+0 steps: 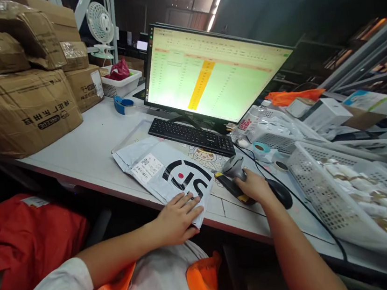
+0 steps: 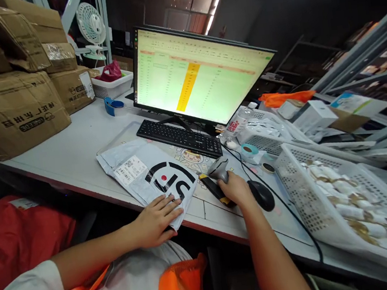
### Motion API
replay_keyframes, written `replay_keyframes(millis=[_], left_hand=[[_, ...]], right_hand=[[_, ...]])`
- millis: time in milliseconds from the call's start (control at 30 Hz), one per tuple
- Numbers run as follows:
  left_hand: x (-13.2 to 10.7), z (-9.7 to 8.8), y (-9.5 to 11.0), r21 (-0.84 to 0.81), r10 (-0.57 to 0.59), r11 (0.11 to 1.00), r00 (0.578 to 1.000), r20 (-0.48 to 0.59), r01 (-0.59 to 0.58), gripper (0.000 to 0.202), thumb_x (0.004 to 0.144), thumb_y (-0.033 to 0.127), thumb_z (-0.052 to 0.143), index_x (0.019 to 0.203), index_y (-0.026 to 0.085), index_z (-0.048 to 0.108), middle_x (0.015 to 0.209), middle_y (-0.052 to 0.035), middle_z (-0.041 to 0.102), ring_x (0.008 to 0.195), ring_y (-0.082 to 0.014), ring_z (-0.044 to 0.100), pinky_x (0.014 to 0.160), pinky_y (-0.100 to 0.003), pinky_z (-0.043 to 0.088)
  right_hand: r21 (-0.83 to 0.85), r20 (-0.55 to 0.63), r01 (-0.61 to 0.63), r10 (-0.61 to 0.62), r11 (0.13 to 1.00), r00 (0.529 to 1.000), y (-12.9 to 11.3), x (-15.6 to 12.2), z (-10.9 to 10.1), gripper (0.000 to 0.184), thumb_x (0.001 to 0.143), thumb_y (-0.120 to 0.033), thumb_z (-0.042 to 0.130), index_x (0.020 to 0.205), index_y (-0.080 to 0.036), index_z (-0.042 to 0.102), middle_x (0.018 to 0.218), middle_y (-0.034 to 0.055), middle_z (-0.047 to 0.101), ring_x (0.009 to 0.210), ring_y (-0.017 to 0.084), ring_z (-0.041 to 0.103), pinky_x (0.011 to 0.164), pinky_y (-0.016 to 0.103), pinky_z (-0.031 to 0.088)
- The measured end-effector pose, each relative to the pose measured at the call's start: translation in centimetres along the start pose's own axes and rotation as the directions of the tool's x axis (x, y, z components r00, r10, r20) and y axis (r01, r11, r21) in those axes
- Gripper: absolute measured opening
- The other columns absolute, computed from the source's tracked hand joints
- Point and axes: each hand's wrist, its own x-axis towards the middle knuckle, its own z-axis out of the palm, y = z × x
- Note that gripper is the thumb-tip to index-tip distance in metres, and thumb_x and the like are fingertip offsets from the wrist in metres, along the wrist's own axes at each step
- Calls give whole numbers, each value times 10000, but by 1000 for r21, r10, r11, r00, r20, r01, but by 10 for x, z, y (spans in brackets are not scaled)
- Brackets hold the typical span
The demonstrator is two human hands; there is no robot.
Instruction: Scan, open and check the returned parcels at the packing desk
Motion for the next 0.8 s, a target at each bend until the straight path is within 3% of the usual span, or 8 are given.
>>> replay_keyframes(millis=[133,233,300,367,467,533,667,800], left_hand=[[0,5,-2,-12,10,1000,1000,-10,-11,676,980,522,574,1530,143,470,1645,-146,396,1538,-333,352,1289,-488,259],[0,7,-2,-24,3,1000,1000,-23,-3,651,988,494,564,1531,149,468,1647,-140,393,1538,-324,353,1290,-482,254],[0,7,-2,-39,-4,999,1000,-28,3,637,980,469,576,1526,158,474,1644,-131,402,1528,-317,371,1291,-475,254],[1,5,-1,-57,-11,998,1000,-28,9,630,963,446,599,1517,168,484,1641,-121,411,1524,-310,379,1292,-472,254],[3,1,1,-80,-27,997,999,-21,25,609,960,418,603,1511,182,494,1639,-107,419,1534,-294,366,1294,-475,256],[3,-2,1,-90,-32,995,999,-11,30,601,963,407,599,1513,187,496,1637,-106,422,1533,-287,368,1293,-477,261],[1,-3,3,-128,-36,991,999,-9,35,628,951,404,624,1527,198,481,1635,-110,423,1539,-288,359,1296,-486,262],[0,-4,5,-220,-51,974,999,-16,46,628,962,445,629,1530,225,476,1643,-100,411,1546,-302,349,1301,-525,252]], right_hand=[[104,-15,86,-85,991,996,-7,-4,-48,446,937,-491,517,1054,-113,722,910,182,747,843,310,712,703,368,509],[332,70,247,-285,910,956,-29,-22,-100,487,870,-644,600,917,-172,708,650,55,657,568,209,609,517,304,443],[435,114,393,-482,810,868,-55,-36,-129,495,830,-667,661,902,-181,717,604,16,614,510,163,539,477,274,396],[480,136,531,-657,698,741,-87,-48,-148,460,833,-628,689,918,-180,740,652,15,635,542,146,533,506,259,398],[497,162,664,-812,558,561,-132,-55,-153,398,866,-557,672,949,-176,756,750,13,672,628,142,551,559,242,405],[477,174,711,-848,517,501,-151,-52,-148,377,876,-529,657,935,-168,749,731,0,653,627,135,527,551,238,380],[475,175,711,-848,518,501,-156,-45,-138,388,885,-510,641,980,-148,743,773,5,667,664,141,534,584,241,394],[477,133,634,-763,609,633,-125,-36,-129,428,889,-526,627,1046,-146,745,877,27,707,744,172,575,660,264,441]])
